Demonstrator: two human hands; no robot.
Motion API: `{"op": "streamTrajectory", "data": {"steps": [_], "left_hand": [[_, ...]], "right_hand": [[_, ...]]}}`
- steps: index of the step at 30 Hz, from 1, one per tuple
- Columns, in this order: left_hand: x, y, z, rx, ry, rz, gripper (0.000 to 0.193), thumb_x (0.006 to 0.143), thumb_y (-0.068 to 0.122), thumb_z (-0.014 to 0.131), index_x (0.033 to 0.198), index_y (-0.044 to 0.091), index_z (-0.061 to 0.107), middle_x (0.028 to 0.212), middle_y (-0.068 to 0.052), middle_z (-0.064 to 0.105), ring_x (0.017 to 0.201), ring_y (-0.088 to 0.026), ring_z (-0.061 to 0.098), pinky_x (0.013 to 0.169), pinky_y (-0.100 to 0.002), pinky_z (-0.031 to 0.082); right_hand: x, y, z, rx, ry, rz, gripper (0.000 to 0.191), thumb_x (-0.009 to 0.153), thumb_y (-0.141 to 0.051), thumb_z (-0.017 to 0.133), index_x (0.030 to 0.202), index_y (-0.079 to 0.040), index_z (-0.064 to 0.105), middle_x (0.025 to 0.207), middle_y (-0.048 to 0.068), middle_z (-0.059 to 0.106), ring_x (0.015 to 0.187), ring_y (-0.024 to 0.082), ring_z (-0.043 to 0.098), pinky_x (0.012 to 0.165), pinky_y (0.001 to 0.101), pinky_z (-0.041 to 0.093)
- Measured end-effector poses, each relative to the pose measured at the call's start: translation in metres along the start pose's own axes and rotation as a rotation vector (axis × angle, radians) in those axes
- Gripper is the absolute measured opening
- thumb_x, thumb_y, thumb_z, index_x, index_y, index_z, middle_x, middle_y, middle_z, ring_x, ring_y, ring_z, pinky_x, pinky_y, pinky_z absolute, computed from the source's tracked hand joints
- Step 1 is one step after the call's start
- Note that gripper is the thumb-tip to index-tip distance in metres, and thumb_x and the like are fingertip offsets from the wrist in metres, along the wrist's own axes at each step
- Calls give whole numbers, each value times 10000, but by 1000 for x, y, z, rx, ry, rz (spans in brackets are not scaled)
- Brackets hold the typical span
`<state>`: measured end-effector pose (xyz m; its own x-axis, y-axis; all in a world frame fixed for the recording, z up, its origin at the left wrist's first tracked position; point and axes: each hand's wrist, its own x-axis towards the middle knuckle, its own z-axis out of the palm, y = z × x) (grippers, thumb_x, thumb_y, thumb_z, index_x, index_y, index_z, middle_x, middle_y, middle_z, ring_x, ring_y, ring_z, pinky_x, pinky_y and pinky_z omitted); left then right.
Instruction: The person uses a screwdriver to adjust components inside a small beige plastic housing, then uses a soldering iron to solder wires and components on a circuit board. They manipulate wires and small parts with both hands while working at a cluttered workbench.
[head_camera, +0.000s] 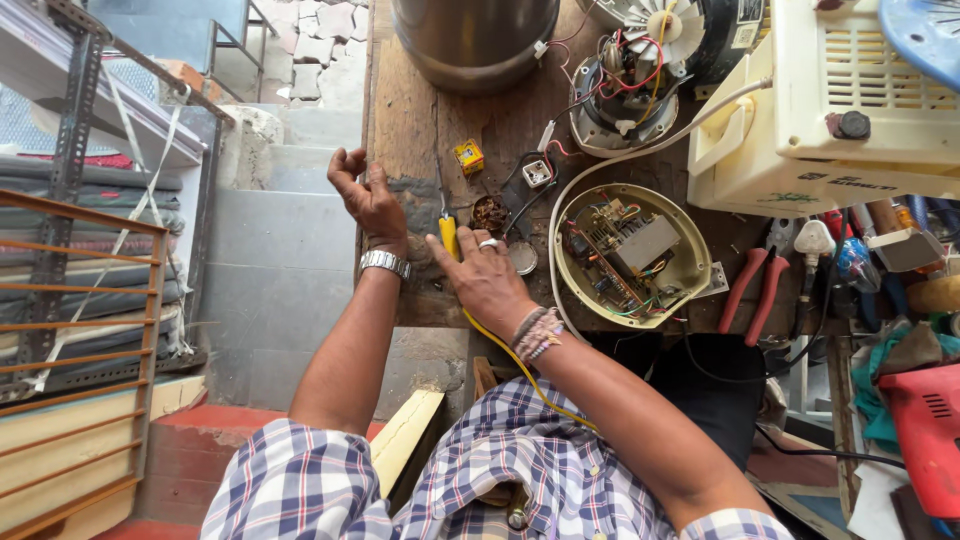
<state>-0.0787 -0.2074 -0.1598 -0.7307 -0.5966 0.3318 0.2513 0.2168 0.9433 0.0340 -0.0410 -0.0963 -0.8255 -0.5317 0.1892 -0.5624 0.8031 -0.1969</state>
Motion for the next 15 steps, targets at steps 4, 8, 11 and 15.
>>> {"op": "streamTrajectory", "data": {"steps": [4,8,11,15], "left_hand": [[-7,11,-3,55,-16,20,438,977,86,587,1391,23,458,1226,-127,643,1141,-255,607,1029,-406,488],[-40,46,-12,320,-167,381,220,1035,79,579,1250,38,552,1156,-136,653,1102,-267,602,1003,-434,507],[-94,86,-18,150,-471,756,246,1031,37,607,1262,2,533,1113,-171,666,1045,-316,645,936,-440,530],[-182,139,-20,-47,-1257,704,202,928,84,707,1123,70,655,888,-91,655,818,-286,598,774,-440,483]], "right_hand": [[-45,1,-45,174,-39,-9,617,909,-20,599,1509,-70,463,1446,327,482,1183,429,601,986,491,491],[-153,18,-116,349,109,23,531,842,28,623,1366,-53,595,1350,181,626,1174,351,645,984,436,511],[-225,45,-143,429,-44,396,366,851,-91,715,1217,-103,697,1130,91,705,1012,290,678,878,390,541],[-311,66,-137,506,-209,549,377,761,-231,823,1096,-80,740,1053,96,716,967,298,660,837,396,519]]}}
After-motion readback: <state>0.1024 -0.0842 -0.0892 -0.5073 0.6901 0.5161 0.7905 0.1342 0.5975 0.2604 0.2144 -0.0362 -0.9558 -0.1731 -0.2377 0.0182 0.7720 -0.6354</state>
